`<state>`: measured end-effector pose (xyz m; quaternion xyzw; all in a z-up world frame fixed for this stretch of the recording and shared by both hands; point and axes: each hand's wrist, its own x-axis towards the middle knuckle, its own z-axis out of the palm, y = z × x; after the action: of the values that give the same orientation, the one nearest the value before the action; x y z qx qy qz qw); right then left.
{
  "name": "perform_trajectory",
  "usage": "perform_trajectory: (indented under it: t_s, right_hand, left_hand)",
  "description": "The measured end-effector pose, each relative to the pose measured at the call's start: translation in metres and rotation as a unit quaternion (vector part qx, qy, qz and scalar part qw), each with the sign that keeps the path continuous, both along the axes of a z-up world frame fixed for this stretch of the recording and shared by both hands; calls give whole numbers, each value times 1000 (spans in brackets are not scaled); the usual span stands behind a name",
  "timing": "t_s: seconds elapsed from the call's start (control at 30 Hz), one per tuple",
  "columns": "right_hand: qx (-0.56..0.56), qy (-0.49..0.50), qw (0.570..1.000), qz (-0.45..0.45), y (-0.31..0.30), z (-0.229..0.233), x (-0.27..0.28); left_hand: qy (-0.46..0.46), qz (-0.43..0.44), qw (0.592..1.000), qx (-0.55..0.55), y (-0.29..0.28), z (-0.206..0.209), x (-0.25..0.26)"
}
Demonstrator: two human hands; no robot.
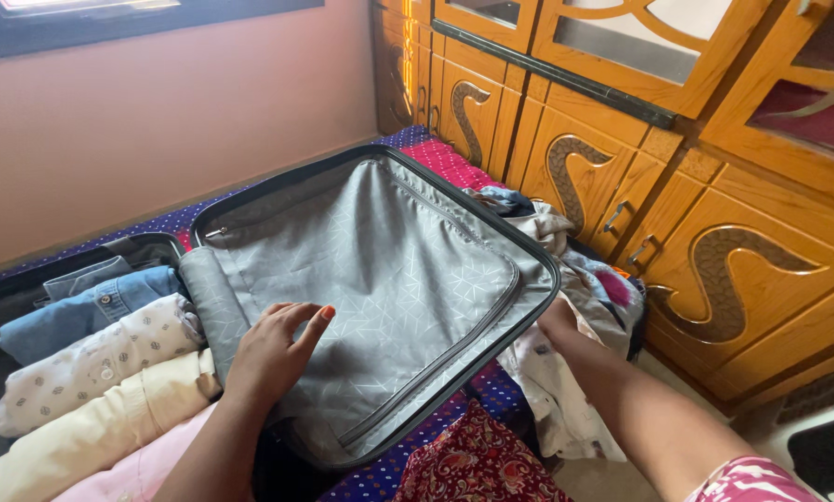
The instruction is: The person buttons a denim shirt, folds it, and places it inside a suitcase along with other rolled and folded clothing items before placing a white patterned shirt on top.
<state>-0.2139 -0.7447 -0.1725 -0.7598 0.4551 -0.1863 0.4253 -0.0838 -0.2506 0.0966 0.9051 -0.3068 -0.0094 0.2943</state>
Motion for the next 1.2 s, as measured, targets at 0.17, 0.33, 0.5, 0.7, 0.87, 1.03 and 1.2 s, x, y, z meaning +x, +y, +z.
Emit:
perform_trajectory:
  t_s: [0.17, 0.33, 0.5, 0.7, 0.87, 1.03, 1.2]
  right_hand:
    - [85, -200, 976, -8, -24, 26, -6]
    - [164, -255, 945, -123, -52, 90, -20]
    - [254, -278, 926, 24, -57, 188, -46]
    - [153, -399, 898, 108, -51, 331, -85]
    - [55, -410, 908, 68, -12, 473, -139]
    - [19, -502, 847, 175, 13, 569, -166]
    - [-42, -496, 846, 192, 41, 632, -175]
  left_hand:
    - [-6, -6, 1000, -8, 2, 2, -2]
    - [-8, -11, 1000, -6, 4, 7, -6]
    - [8, 1, 1000, 11, 6, 10, -9]
    - [-18, -13, 1000, 12, 7, 5, -8]
    - [-51, -30, 998, 10, 9, 6, -12]
    - [-96, -47, 994, -12, 11, 14, -25]
    - [-124, -72, 986, -90, 2, 55, -59]
